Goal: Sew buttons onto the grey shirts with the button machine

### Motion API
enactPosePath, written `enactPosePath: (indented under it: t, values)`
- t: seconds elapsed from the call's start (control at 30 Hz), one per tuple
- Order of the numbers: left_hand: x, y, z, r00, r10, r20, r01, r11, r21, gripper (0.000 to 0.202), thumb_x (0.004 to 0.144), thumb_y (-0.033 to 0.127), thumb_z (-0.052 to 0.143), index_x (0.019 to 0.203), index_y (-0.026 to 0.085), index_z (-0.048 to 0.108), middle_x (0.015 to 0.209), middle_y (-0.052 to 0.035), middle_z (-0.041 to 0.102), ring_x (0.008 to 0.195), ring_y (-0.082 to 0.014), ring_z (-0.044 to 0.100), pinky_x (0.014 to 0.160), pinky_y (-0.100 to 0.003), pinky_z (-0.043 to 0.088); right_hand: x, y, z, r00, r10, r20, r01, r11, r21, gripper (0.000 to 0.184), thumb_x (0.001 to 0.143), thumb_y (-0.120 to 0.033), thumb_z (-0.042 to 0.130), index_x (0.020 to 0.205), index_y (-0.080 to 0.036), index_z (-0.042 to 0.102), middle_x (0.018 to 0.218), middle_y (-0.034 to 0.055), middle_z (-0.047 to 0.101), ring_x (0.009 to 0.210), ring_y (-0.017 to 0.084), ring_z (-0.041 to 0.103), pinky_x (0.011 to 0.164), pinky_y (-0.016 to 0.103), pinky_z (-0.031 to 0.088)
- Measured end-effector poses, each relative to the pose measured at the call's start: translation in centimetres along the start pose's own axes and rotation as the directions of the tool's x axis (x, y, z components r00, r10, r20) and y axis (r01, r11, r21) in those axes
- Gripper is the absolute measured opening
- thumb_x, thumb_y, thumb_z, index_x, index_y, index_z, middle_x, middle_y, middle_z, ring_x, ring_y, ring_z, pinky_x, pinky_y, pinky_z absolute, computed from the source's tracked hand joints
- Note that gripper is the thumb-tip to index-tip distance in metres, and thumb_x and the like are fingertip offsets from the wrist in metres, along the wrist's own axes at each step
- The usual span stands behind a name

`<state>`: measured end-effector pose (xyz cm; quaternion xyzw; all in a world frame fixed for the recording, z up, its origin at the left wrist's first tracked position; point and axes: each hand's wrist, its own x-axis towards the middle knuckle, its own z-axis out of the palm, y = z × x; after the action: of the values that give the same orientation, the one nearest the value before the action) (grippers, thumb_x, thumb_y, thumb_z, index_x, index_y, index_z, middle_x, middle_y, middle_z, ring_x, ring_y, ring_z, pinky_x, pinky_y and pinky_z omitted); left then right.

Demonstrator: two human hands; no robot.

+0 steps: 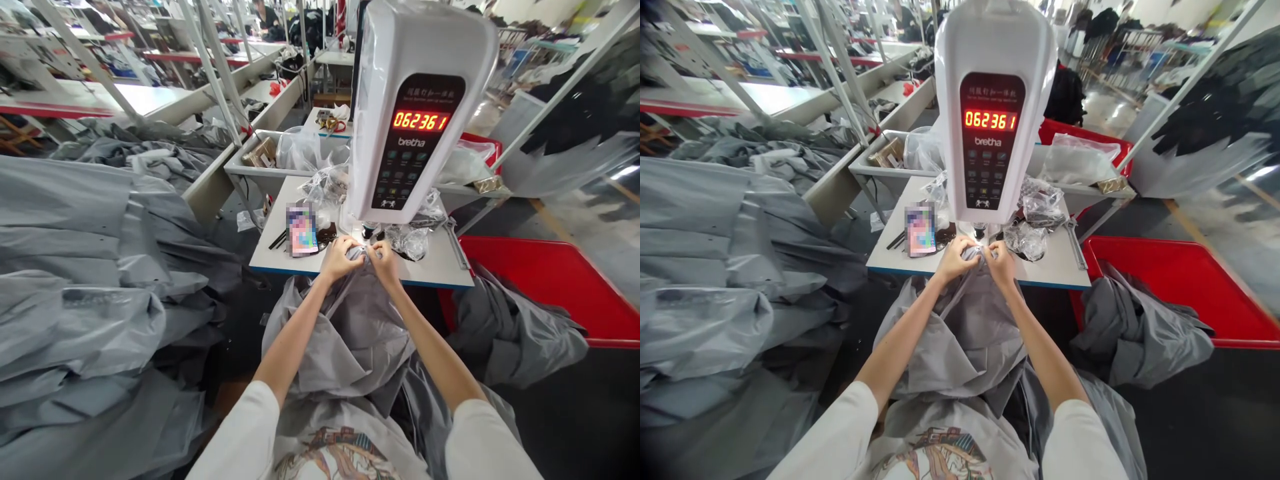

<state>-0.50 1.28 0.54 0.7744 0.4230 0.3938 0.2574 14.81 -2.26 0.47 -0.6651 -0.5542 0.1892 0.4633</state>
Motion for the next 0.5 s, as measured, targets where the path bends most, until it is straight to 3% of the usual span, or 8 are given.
enactPosePath:
  t: [0.5]
  values:
    - [0.00,0.10,-0.14,1.000,0.011,0.008,-0.011,1.000,0.021,0.025,0.072,0.024,0.071,0.096,0.020,0.063,0.107,-0.0044,0.061,0.103,-0.0186,0.056,0.096,-0.031,0.042,-0.23,0.41,0.03,1.000,0.004,0.012,-0.004,1.000,0.010,0.027,0.082,-0.049,0.051,0.085,-0.022,0.052,0.072,-0.0010,0.059,0.070,0.017,0.054,0.073,0.030,0.041]
